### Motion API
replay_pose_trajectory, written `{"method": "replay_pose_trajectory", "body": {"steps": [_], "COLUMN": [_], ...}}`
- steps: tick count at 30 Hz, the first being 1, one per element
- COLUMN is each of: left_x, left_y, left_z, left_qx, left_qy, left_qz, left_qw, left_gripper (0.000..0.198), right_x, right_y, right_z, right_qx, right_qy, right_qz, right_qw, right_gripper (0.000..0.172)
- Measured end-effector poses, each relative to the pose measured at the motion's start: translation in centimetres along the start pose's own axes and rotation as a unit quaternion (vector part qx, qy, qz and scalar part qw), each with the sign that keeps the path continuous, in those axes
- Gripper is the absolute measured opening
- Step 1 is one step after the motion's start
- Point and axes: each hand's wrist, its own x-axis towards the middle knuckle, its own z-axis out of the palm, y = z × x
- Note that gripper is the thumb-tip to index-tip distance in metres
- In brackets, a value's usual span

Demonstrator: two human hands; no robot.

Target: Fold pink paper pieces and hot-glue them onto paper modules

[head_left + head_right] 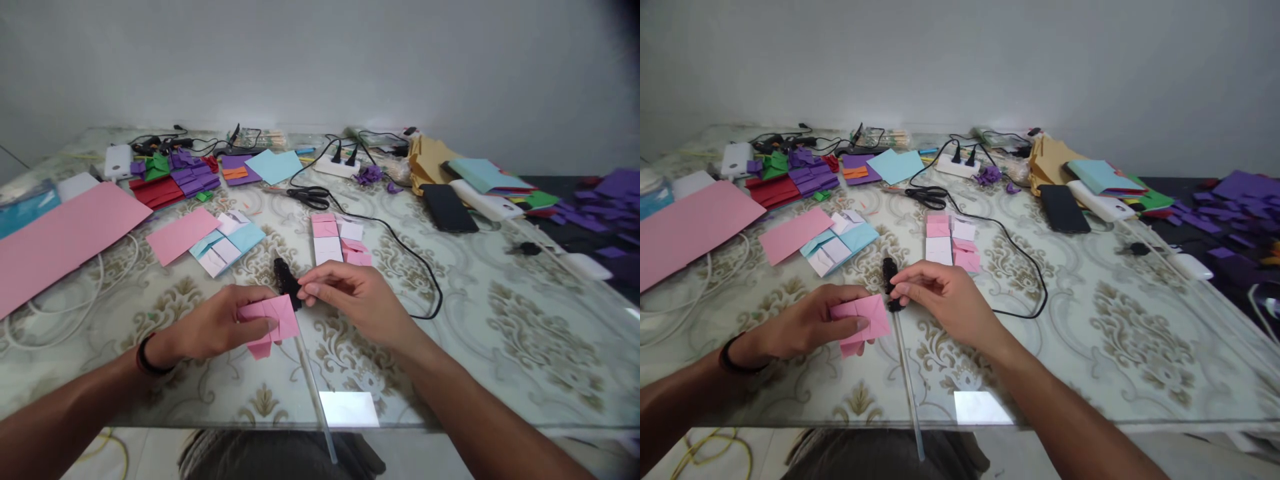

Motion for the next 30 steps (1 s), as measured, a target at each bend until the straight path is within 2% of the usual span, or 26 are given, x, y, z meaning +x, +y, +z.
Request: {"method": "replay_pose_trajectory", "body": {"steps": [4, 8, 13, 17, 22, 25, 28, 30], "left_x": [0.0, -0.1, 0.0, 0.1, 0.1, 0.0, 0.0, 0.0], "left_y": [0.1, 0.1, 0.0, 0.2, 0.4, -0.2, -0.7, -0.8], "left_z": [0.0, 0.2, 0.2, 0.0, 0.5, 0.9, 1.1, 1.2], "left_qx": [-0.003, -0.027, -0.017, 0.006, 0.109, 0.202, 0.258, 0.296], "left_qy": [-0.022, -0.055, -0.060, -0.059, -0.100, -0.035, 0.085, 0.174], "left_qz": [-0.005, 0.000, 0.015, 0.000, 0.028, 0.112, 0.190, 0.244], "left_qw": [1.000, 0.998, 0.998, 0.998, 0.989, 0.972, 0.944, 0.907], "left_gripper": [0.013, 0.015, 0.015, 0.014, 0.015, 0.020, 0.016, 0.015], "right_x": [0.0, 0.0, -0.1, 0.0, 0.5, 0.7, 0.8, 0.7], "right_y": [0.2, 0.2, 0.0, 0.0, 0.3, 0.5, 0.6, 0.7], "right_z": [0.4, 0.8, 1.0, 0.5, -0.2, -0.2, 0.3, 0.8], "right_qx": [-0.006, -0.066, -0.101, 0.018, 0.179, 0.220, 0.248, 0.264], "right_qy": [-0.016, -0.022, -0.034, -0.033, 0.026, 0.032, 0.028, 0.026], "right_qz": [0.019, 0.013, 0.000, -0.013, 0.018, 0.041, 0.043, 0.050], "right_qw": [1.000, 0.997, 0.994, 0.999, 0.983, 0.974, 0.967, 0.963], "right_gripper": [0.016, 0.012, 0.012, 0.016, 0.023, 0.024, 0.025, 0.025]}}
